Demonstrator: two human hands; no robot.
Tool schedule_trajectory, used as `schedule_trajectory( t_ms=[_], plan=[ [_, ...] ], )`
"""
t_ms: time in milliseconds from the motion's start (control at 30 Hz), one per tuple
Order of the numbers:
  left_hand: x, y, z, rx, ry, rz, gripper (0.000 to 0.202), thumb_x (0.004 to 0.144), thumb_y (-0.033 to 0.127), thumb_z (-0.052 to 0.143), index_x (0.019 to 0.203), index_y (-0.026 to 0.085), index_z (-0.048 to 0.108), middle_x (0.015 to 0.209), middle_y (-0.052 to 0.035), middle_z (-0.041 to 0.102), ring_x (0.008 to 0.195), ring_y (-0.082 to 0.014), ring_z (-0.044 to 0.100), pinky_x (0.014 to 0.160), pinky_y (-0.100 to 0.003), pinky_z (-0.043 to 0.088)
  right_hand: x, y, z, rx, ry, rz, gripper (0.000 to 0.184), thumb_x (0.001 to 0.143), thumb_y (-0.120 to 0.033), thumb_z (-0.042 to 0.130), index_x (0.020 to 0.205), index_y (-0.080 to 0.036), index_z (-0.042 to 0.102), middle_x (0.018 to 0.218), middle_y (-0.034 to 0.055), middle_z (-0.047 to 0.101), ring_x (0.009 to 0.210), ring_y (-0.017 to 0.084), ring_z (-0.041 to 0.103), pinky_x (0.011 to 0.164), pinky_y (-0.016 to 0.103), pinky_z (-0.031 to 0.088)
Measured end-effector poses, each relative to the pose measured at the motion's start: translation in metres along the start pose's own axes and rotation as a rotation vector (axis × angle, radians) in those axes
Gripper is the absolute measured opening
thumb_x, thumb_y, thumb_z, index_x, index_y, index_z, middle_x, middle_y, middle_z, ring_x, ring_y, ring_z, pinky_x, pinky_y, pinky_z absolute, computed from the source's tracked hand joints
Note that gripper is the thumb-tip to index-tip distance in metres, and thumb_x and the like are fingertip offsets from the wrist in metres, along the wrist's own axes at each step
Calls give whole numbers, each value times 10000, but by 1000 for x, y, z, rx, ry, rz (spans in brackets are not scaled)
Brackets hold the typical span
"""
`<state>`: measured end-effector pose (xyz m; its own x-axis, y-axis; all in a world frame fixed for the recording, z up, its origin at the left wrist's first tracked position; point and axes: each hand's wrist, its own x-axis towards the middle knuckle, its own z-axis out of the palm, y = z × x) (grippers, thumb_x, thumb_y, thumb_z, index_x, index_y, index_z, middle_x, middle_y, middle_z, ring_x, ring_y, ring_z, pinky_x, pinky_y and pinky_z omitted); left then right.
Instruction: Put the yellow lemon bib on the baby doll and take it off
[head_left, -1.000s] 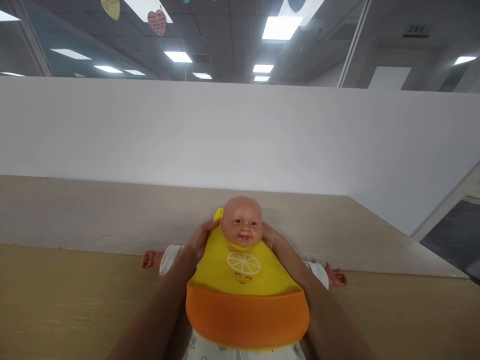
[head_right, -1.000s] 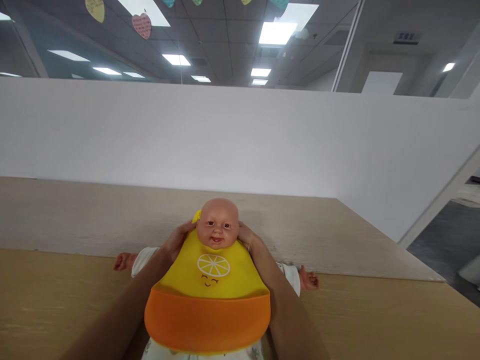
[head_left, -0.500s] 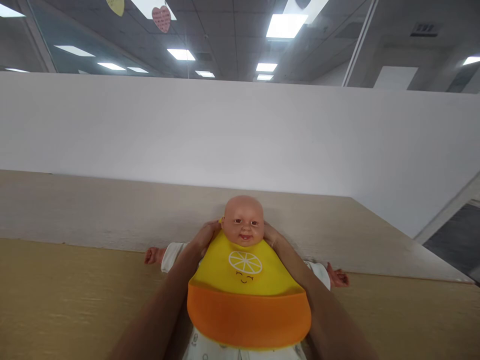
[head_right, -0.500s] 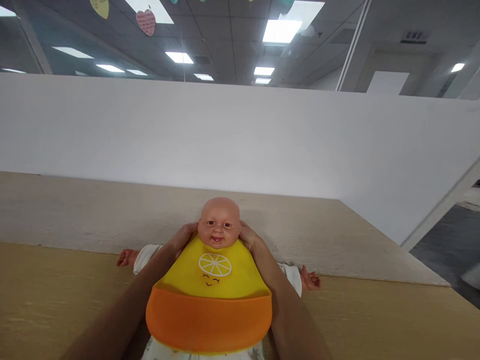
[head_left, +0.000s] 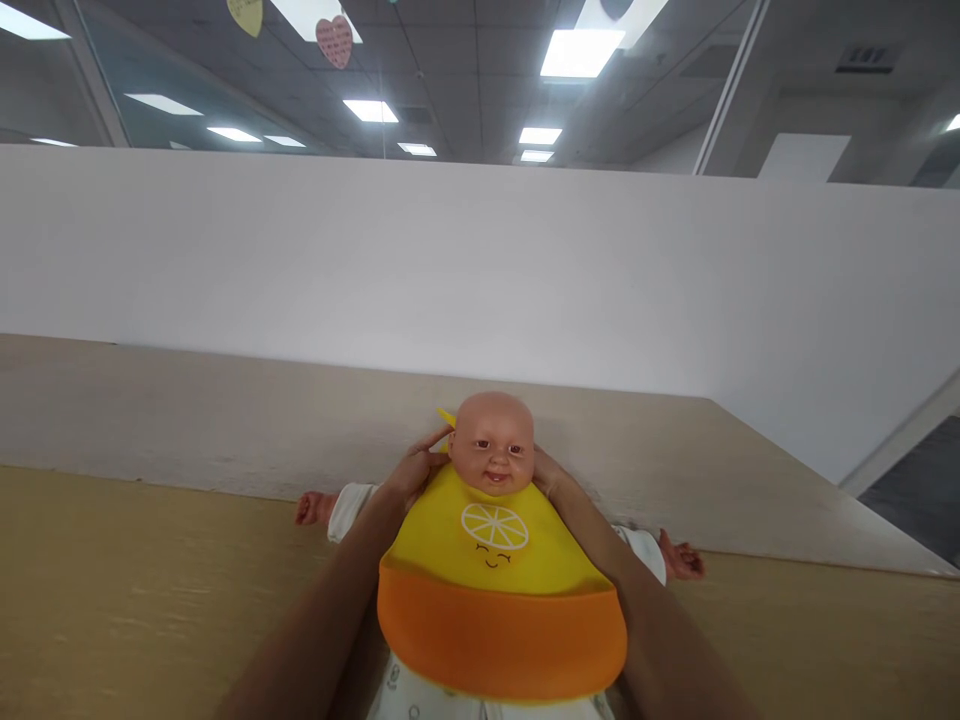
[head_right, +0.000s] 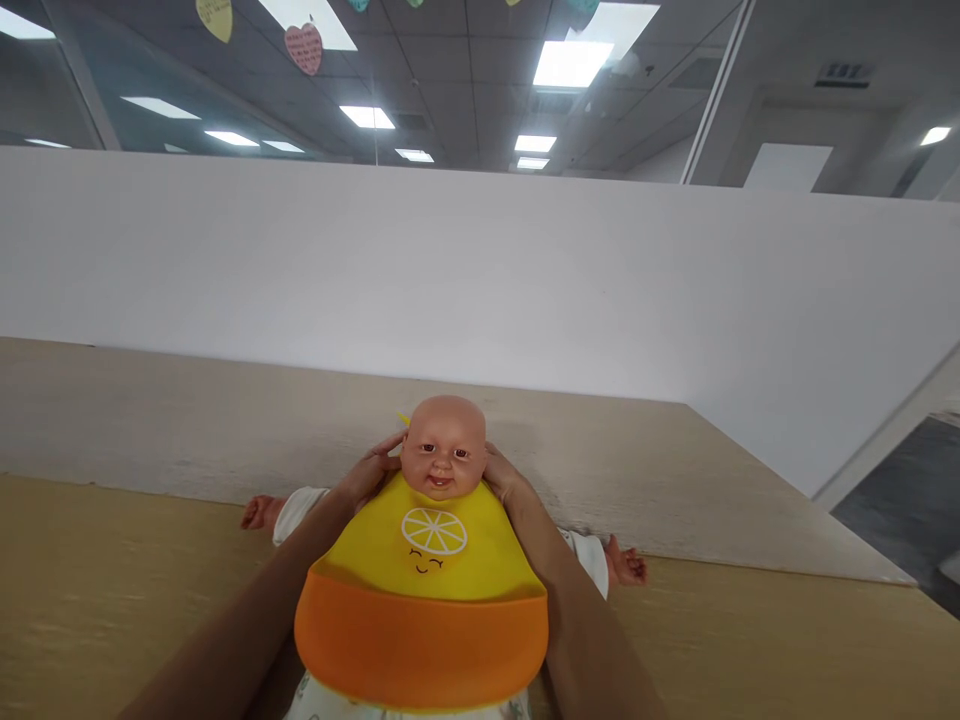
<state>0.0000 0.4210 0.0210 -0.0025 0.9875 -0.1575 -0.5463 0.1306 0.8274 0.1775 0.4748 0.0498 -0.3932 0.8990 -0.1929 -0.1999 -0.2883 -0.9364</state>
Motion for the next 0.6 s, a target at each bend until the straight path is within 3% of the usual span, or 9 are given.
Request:
schedule_trajectory(
  t_ms=[100, 333, 467, 600],
  plan=[
    [0, 2, 1, -24, 34, 6, 670, 617, -20, 609, 1247, 205, 563, 752, -18, 732, 776, -253, 696, 695, -359, 549, 0, 3, -5, -37, -119, -44, 70, 616, -133, 667, 652, -186, 639, 716, 43, 684, 775, 215, 617, 668, 308, 505],
    [-1, 4, 3, -51, 33, 100, 444, 569, 2, 652, 978, 173, 675, 756, -25, 726, 866, -247, 685, 776, -331, 525, -6, 3, -3, -52, -4, -48, 52, 631, -156, 677, 631, -178, 630, 682, 40, 666, 767, 220, 610, 681, 311, 499],
    [-3, 3, 4, -52, 12, 157, 287, 564, 51, 666, 832, 155, 673, 781, -46, 724, 878, -256, 673, 762, -332, 515, -4, 2, -7, -129, -38, -101, 94, 610, -136, 678, 572, -174, 602, 656, 30, 646, 735, 189, 572, 661, 275, 482],
    [-5, 3, 7, -33, -34, 175, 266, 539, 50, 627, 784, 148, 659, 728, -32, 709, 816, -232, 672, 700, -291, 501, -2, 1, -12, -147, -15, -135, 104, 627, -105, 657, 567, -159, 591, 668, 36, 640, 703, 159, 523, 648, 258, 459]
  ],
)
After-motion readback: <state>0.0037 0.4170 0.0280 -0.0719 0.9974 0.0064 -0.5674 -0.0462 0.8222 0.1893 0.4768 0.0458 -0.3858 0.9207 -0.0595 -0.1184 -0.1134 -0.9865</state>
